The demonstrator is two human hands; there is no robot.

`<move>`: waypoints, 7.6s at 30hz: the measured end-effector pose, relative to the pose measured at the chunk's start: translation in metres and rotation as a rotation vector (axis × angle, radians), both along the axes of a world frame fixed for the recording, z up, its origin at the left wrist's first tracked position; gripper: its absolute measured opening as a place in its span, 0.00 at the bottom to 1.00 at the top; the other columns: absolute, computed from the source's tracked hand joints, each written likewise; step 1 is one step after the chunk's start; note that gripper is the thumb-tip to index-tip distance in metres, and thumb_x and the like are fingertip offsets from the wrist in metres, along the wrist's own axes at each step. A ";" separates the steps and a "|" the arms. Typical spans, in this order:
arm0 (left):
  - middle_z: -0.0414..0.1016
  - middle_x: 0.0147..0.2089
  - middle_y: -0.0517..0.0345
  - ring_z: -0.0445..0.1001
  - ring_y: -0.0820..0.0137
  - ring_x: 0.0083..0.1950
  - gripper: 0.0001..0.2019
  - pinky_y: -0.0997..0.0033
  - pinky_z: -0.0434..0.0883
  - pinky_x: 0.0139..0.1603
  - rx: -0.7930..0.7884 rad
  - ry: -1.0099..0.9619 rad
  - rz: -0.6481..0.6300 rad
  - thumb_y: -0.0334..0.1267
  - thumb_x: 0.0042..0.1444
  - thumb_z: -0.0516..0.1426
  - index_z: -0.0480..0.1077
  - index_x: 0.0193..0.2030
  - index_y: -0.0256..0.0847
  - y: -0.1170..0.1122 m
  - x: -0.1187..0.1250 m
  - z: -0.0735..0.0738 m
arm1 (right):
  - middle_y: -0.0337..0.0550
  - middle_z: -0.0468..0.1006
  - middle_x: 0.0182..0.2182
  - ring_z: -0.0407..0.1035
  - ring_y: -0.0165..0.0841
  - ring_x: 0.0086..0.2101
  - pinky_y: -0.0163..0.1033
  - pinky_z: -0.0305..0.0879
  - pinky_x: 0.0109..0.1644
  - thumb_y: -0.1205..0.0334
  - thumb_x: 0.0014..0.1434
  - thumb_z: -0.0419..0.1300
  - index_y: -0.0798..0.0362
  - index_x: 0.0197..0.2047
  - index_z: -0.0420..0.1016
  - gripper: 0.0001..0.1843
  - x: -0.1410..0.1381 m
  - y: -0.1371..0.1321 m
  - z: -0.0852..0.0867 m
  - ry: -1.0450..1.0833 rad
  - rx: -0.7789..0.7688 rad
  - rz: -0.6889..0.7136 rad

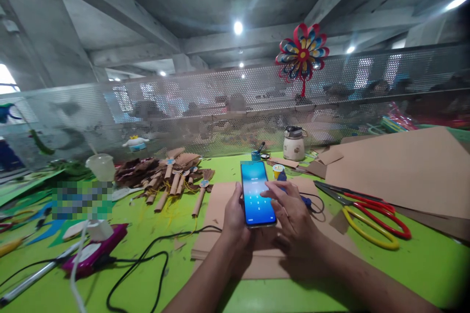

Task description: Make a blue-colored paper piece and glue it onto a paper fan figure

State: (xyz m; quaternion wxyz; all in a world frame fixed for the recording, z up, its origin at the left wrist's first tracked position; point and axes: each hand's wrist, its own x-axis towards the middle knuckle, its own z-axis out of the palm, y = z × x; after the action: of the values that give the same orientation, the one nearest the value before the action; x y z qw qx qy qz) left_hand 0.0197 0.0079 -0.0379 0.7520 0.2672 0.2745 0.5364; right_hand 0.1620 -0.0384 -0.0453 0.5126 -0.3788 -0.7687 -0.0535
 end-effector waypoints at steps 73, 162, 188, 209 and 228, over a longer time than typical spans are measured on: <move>0.80 0.38 0.43 0.80 0.57 0.38 0.19 0.55 0.75 0.43 0.131 -0.056 -0.006 0.47 0.62 0.51 0.73 0.43 0.32 0.006 -0.003 -0.002 | 0.52 0.74 0.38 0.65 0.43 0.41 0.55 0.65 0.46 0.69 0.64 0.47 0.56 0.51 0.69 0.15 -0.003 -0.002 -0.006 0.160 0.042 0.018; 0.79 0.47 0.45 0.79 0.57 0.45 0.24 0.58 0.73 0.49 0.161 -0.027 -0.133 0.49 0.60 0.54 0.69 0.56 0.34 -0.010 0.009 -0.007 | 0.52 0.67 0.58 0.52 0.45 0.61 0.56 0.53 0.61 0.61 0.64 0.53 0.54 0.64 0.57 0.26 0.000 0.008 -0.001 -0.059 -0.032 -0.187; 0.80 0.42 0.45 0.79 0.57 0.44 0.20 0.58 0.73 0.49 0.179 -0.040 -0.063 0.48 0.61 0.53 0.73 0.49 0.32 -0.004 0.004 -0.005 | 0.49 0.69 0.39 0.62 0.40 0.42 0.51 0.62 0.47 0.70 0.64 0.51 0.56 0.57 0.64 0.18 -0.001 0.005 -0.007 0.178 0.073 -0.147; 0.81 0.39 0.47 0.80 0.58 0.41 0.20 0.58 0.74 0.47 0.149 -0.044 -0.022 0.48 0.61 0.52 0.73 0.48 0.33 -0.004 0.004 -0.001 | 0.49 0.75 0.41 0.64 0.42 0.43 0.52 0.62 0.48 0.72 0.62 0.51 0.54 0.57 0.64 0.20 0.002 0.011 -0.010 0.132 0.111 -0.158; 0.81 0.41 0.45 0.80 0.57 0.42 0.20 0.56 0.73 0.48 0.139 -0.074 -0.041 0.47 0.61 0.53 0.72 0.49 0.32 -0.002 0.003 -0.004 | 0.48 0.77 0.41 0.64 0.43 0.45 0.53 0.60 0.49 0.73 0.62 0.50 0.53 0.59 0.63 0.22 0.001 0.012 -0.011 0.077 0.113 -0.135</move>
State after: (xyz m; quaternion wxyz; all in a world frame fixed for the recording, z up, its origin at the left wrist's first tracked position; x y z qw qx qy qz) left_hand 0.0223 0.0063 -0.0415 0.7521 0.3041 0.2031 0.5483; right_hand 0.1630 -0.0265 -0.0564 0.5574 -0.4022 -0.7169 -0.1167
